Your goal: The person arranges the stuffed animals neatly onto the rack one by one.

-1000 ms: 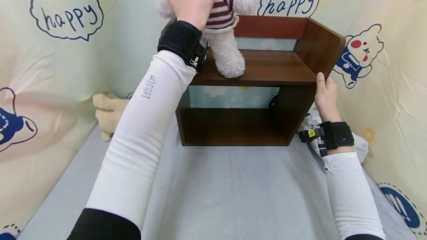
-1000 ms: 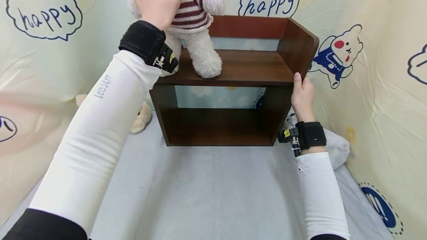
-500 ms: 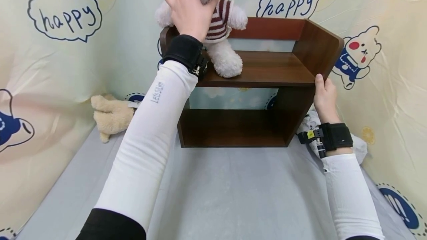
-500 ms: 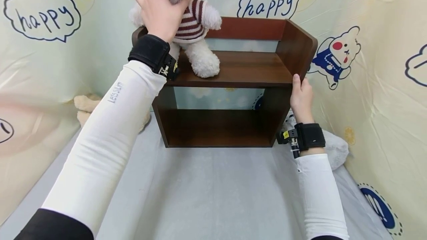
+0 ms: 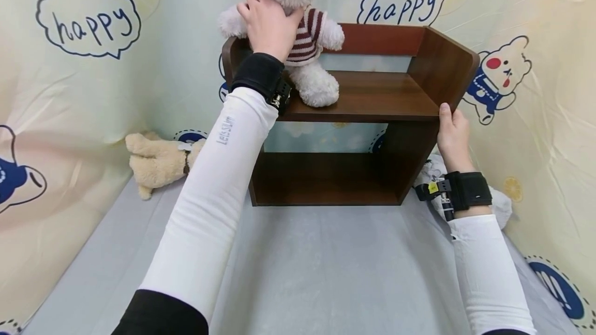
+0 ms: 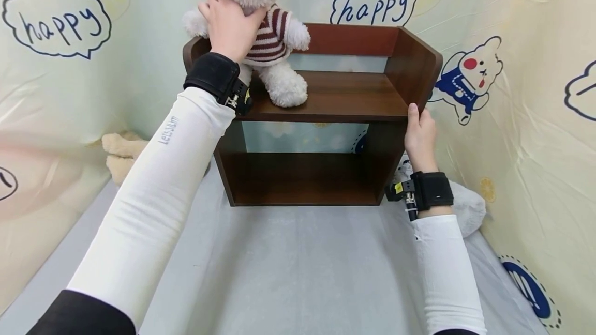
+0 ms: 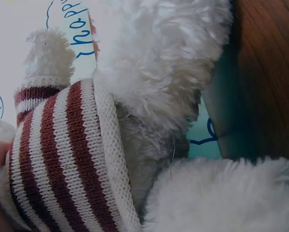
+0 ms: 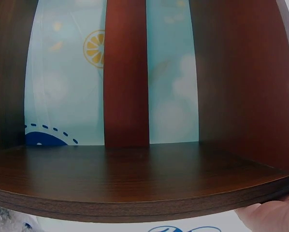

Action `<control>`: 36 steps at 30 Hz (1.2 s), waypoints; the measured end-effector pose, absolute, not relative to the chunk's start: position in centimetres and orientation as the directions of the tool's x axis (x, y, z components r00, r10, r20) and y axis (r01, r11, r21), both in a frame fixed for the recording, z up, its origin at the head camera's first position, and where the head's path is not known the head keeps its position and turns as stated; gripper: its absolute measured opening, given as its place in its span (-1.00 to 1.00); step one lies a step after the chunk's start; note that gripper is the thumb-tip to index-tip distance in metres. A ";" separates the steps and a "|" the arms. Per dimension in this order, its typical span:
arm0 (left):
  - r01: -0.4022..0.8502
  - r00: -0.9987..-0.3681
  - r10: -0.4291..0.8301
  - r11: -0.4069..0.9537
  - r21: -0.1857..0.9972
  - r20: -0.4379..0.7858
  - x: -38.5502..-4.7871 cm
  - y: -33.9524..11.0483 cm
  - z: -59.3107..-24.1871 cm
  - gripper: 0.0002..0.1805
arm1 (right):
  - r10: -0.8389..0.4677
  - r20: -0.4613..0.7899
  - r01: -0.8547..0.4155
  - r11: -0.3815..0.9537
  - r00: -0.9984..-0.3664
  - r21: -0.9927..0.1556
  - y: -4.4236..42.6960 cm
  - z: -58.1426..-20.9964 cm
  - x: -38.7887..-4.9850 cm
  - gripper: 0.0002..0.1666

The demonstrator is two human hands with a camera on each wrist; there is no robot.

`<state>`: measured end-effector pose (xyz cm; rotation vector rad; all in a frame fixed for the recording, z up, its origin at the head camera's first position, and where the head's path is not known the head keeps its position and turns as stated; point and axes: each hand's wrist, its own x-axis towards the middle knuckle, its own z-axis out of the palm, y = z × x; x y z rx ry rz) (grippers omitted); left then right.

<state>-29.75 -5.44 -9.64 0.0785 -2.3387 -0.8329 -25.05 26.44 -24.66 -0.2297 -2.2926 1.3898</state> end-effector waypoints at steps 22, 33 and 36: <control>0.123 -0.921 -0.092 0.855 0.504 0.380 -30.6 -6.2 -10.8 -0.27 | 0.347 0.282 -0.087 0.484 -0.895 -0.871 26.4 -24.7 -24.9 -0.27; 0.173 -0.958 0.073 0.918 0.357 0.276 -31.0 -7.2 -10.3 -0.21 | 0.343 0.277 -0.090 0.472 -0.897 -0.877 26.5 -24.6 -25.0 -0.27; 0.183 -0.943 0.075 0.931 0.316 0.324 -31.0 -7.3 -10.7 -0.25 | 0.346 0.266 -0.077 0.475 -0.899 -0.877 26.5 -24.6 -24.9 -0.26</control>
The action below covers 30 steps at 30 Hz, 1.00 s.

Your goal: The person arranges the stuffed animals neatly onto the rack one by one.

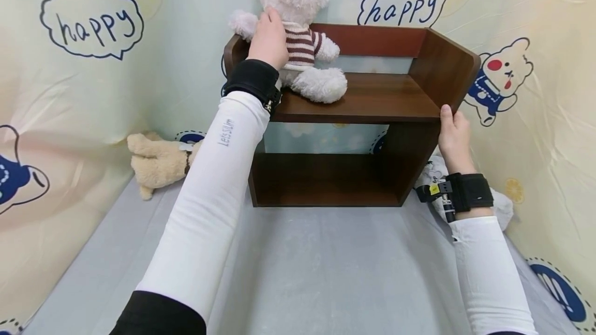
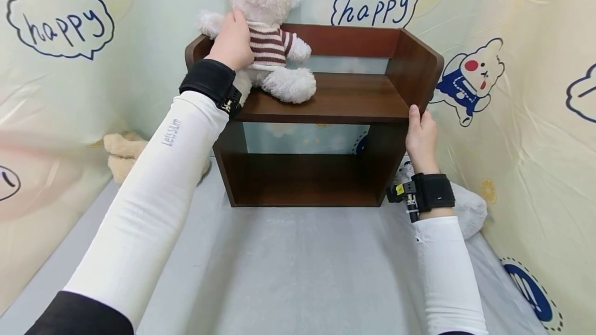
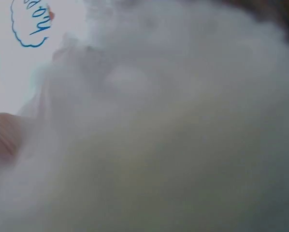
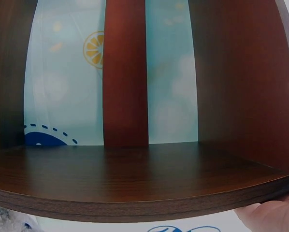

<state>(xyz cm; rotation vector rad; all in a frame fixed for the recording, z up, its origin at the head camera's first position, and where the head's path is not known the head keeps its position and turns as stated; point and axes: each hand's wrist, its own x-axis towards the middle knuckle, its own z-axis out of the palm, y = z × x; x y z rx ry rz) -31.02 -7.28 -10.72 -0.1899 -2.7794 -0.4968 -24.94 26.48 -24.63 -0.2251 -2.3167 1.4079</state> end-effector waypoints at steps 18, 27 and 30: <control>0.168 -0.908 0.057 0.957 0.237 0.414 -30.6 -7.0 -10.9 -0.35 | 0.349 0.279 -0.082 0.487 -0.894 -0.870 26.5 -24.9 -25.1 -0.23; 0.171 -0.902 0.085 0.971 0.168 0.424 -29.9 -7.3 -10.6 -0.44 | 0.358 0.296 -0.092 0.489 -0.886 -0.867 26.4 -25.1 -25.2 -0.26; 0.187 -0.893 0.105 0.971 0.150 0.438 -29.8 -7.3 -10.4 -0.50 | 0.357 0.302 -0.098 0.491 -0.884 -0.866 26.3 -25.1 -25.2 -0.29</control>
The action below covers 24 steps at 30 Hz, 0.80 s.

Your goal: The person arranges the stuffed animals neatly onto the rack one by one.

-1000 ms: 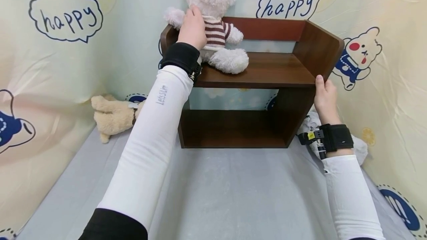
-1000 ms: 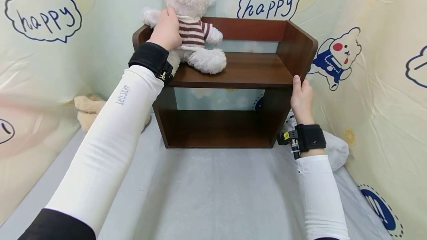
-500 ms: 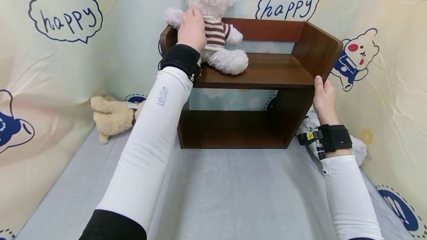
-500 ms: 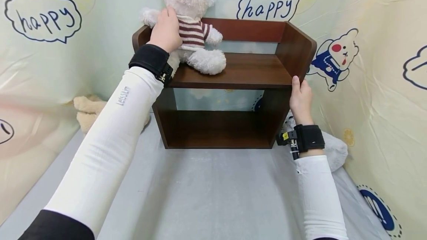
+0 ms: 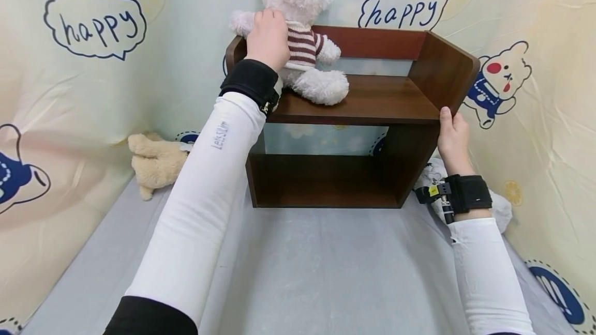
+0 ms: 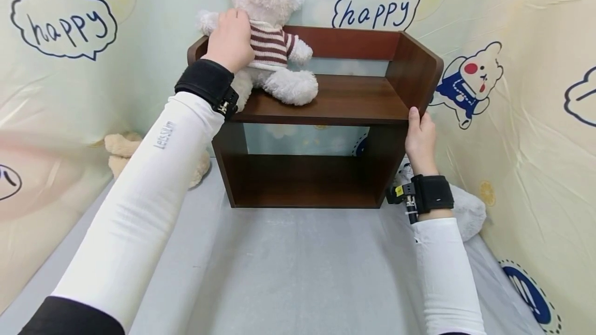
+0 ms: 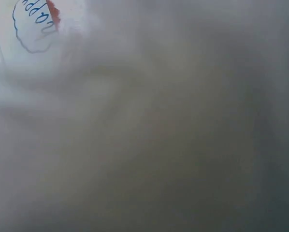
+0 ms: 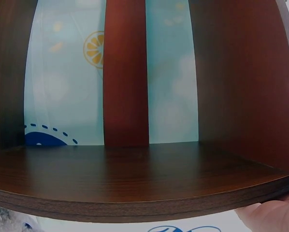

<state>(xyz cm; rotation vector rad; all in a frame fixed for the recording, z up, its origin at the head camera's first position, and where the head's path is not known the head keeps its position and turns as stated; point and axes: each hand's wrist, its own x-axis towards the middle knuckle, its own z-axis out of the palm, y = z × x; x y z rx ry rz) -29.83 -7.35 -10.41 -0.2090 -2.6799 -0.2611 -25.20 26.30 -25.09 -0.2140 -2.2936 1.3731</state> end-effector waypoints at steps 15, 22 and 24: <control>0.308 -0.889 0.247 0.945 0.105 0.386 -28.1 -7.0 -9.4 -0.56 | 0.350 0.309 -0.112 0.485 -0.884 -0.868 26.3 -25.1 -25.2 -0.27; 0.363 -0.900 0.323 0.928 0.091 0.294 -26.3 -6.7 -9.1 -0.63 | 0.337 0.296 -0.110 0.476 -0.894 -0.872 26.5 -25.2 -25.0 -0.27; 0.383 -0.895 0.345 0.919 0.092 0.282 -25.8 -6.7 -9.1 -0.66 | 0.333 0.297 -0.111 0.479 -0.895 -0.871 26.5 -25.1 -25.0 -0.27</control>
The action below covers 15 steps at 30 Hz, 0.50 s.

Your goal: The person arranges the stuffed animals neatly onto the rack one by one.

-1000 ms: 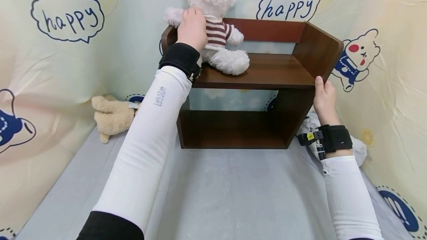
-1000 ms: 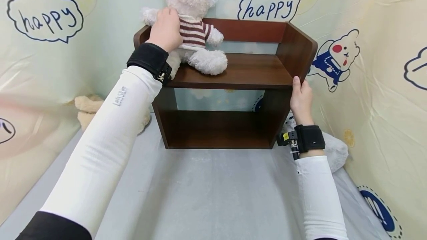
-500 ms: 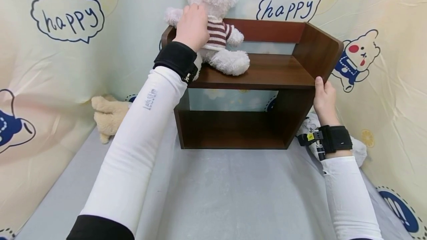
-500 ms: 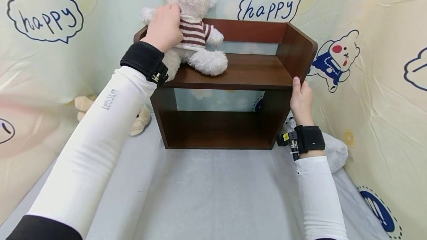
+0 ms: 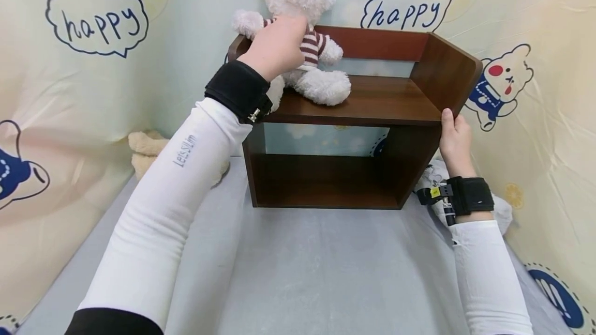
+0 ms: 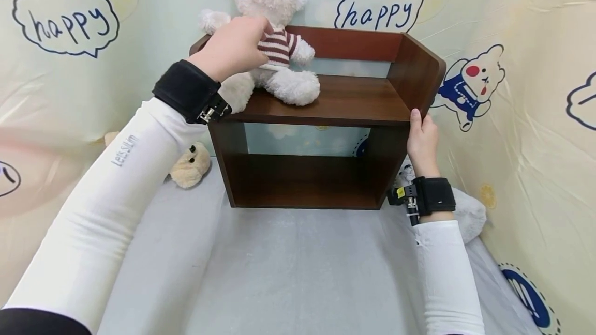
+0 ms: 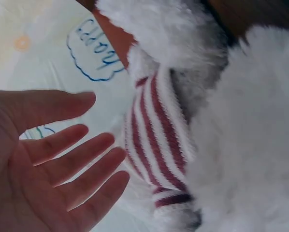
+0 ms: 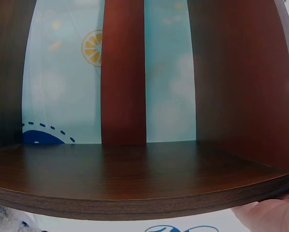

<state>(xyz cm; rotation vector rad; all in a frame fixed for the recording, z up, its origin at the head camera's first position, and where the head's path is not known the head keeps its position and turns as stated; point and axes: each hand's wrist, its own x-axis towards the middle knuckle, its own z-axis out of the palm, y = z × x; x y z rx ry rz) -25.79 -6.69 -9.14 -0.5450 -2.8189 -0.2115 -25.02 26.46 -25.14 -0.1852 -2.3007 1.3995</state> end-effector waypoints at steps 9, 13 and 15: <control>0.503 -0.855 0.477 0.858 0.106 0.203 -23.8 -7.1 -9.4 -0.66 | 0.340 0.321 -0.128 0.484 -0.884 -0.866 26.4 -25.1 -25.2 -0.31; 0.548 -0.832 0.525 0.828 0.121 0.179 -23.2 -7.6 -9.6 -0.66 | 0.342 0.302 -0.113 0.475 -0.890 -0.873 26.4 -25.2 -25.2 -0.29; 0.558 -0.827 0.538 0.820 0.126 0.165 -22.9 -7.8 -9.7 -0.64 | 0.345 0.301 -0.109 0.480 -0.889 -0.871 26.3 -25.2 -25.2 -0.29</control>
